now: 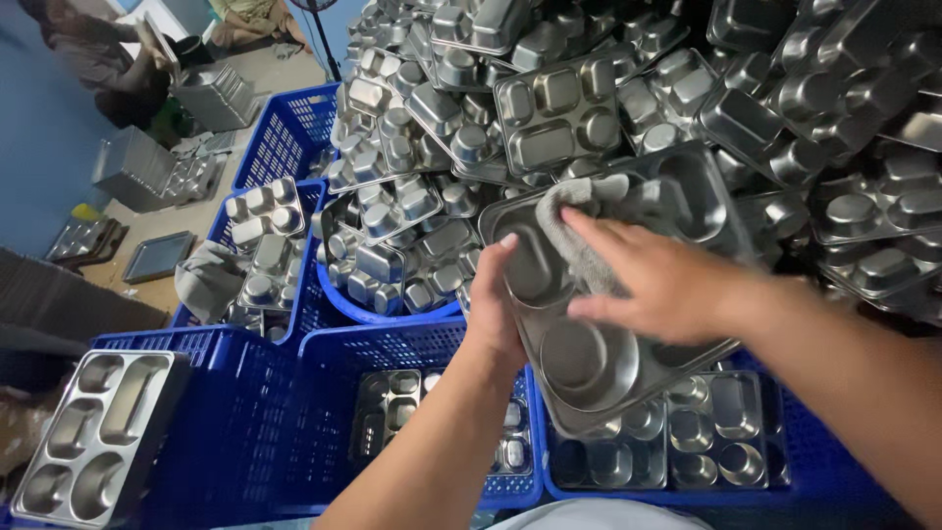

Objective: The person repeatedly picks up stainless steel compartmentalized trays from a large pile, wipes each one with a cloth, and places it into a blue plastic crate. The process is continuous and repetitive throughout the clip.

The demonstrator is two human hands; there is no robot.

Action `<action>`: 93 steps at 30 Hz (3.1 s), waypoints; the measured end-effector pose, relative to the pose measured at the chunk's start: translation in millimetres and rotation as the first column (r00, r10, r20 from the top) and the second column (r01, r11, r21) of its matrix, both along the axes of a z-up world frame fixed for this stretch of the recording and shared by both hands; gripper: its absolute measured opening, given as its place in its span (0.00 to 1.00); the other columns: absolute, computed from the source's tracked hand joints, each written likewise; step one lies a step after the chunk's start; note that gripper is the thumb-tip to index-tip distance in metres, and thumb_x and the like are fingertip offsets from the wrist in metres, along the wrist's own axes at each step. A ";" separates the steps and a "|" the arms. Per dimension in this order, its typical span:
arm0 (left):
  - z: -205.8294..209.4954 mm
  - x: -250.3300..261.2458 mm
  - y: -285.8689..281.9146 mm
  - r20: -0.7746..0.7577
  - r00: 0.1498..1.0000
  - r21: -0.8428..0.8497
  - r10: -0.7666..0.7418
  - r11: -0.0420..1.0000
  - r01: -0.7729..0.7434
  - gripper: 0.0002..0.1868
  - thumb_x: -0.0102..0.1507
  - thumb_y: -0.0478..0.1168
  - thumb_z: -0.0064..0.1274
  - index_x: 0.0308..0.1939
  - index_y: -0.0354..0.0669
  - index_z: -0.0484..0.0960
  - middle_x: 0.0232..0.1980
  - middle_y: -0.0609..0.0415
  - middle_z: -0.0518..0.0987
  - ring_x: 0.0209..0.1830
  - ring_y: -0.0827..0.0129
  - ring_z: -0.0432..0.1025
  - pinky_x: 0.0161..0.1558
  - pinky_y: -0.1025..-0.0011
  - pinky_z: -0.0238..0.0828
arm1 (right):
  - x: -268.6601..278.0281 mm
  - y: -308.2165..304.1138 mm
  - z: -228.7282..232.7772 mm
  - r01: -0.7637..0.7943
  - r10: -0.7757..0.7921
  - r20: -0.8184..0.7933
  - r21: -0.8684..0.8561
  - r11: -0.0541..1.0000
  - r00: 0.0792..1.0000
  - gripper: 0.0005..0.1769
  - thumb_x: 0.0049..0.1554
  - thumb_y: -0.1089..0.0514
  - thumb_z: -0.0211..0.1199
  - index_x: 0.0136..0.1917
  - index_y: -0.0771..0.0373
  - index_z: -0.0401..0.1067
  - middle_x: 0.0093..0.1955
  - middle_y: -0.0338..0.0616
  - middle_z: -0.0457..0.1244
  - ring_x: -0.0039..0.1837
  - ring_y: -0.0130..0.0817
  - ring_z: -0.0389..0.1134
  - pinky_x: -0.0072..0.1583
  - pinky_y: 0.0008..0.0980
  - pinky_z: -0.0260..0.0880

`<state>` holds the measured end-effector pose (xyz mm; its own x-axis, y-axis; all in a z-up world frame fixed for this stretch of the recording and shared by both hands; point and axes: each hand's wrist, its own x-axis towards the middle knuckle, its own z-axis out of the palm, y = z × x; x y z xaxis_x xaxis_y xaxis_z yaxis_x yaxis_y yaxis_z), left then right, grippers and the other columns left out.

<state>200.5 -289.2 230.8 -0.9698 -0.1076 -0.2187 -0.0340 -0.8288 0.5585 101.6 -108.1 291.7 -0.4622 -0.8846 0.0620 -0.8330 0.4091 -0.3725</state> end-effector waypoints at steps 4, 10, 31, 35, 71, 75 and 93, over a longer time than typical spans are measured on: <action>-4.0 1.5 -1.1 -0.070 0.997 -0.010 0.034 0.999 -0.035 0.34 0.59 0.59 0.51 0.60 0.39 0.78 0.51 0.44 0.82 0.50 0.53 0.78 0.55 0.54 0.74 | 1.4 -14.1 2.4 0.229 -0.214 -0.141 0.098 0.968 0.967 0.51 0.59 0.25 0.49 0.76 0.70 0.53 0.73 0.64 0.55 0.75 0.56 0.56 0.73 0.48 0.55; -5.7 -16.1 -12.1 -0.203 0.979 -0.106 0.005 0.994 -0.027 0.27 0.63 0.52 0.52 0.59 0.37 0.77 0.53 0.44 0.80 0.51 0.53 0.76 0.56 0.53 0.73 | 1.2 -35.9 7.9 0.392 -0.378 -0.107 0.277 0.877 0.920 0.43 0.58 0.24 0.55 0.57 0.69 0.74 0.61 0.60 0.66 0.65 0.56 0.67 0.68 0.49 0.65; 23.7 -18.9 -51.1 -0.201 0.965 -0.194 -0.169 0.972 0.129 0.31 0.58 0.49 0.52 0.60 0.33 0.76 0.53 0.41 0.80 0.51 0.52 0.75 0.55 0.57 0.73 | -60.9 5.9 -14.8 0.718 -0.735 -0.035 -0.187 0.670 0.677 0.32 0.47 0.45 0.75 0.60 0.66 0.75 0.56 0.58 0.69 0.55 0.51 0.72 0.57 0.45 0.72; 23.8 -11.6 -60.0 -0.159 0.978 -0.155 -0.133 0.982 0.108 0.31 0.55 0.50 0.51 0.58 0.35 0.77 0.50 0.43 0.81 0.47 0.53 0.77 0.52 0.57 0.76 | -44.6 11.3 -5.0 0.715 -0.654 0.293 -0.222 0.663 0.697 0.23 0.48 0.45 0.73 0.51 0.63 0.81 0.46 0.47 0.73 0.47 0.42 0.76 0.52 0.41 0.75; 42.3 86.0 -145.8 -0.185 0.962 0.007 -0.200 0.979 0.205 0.23 0.56 0.51 0.53 0.50 0.42 0.79 0.48 0.47 0.81 0.47 0.54 0.76 0.52 0.55 0.75 | 279.1 -150.6 27.0 0.409 -0.438 0.045 0.284 0.867 0.898 0.46 0.51 0.32 0.66 0.72 0.60 0.60 0.71 0.51 0.57 0.74 0.50 0.57 0.74 0.47 0.59; 48.9 104.8 -155.0 -0.301 0.941 0.237 -0.153 0.944 0.229 0.22 0.58 0.52 0.52 0.47 0.40 0.80 0.45 0.48 0.82 0.45 0.55 0.78 0.52 0.57 0.76 | 294.3 -129.7 32.9 0.382 -0.361 -0.310 0.006 0.924 0.879 0.46 0.49 0.30 0.67 0.72 0.54 0.63 0.79 0.51 0.49 0.78 0.55 0.50 0.76 0.51 0.55; 101.6 163.3 -271.9 -0.449 0.892 -0.314 -0.046 0.943 -0.109 0.18 0.58 0.45 0.58 0.49 0.40 0.78 0.44 0.52 0.76 0.43 0.64 0.72 0.48 0.65 0.71 | 323.8 -309.6 52.0 0.498 -0.407 -0.288 0.463 0.733 0.867 0.12 0.52 0.57 0.63 0.45 0.65 0.80 0.44 0.57 0.71 0.48 0.54 0.73 0.56 0.51 0.74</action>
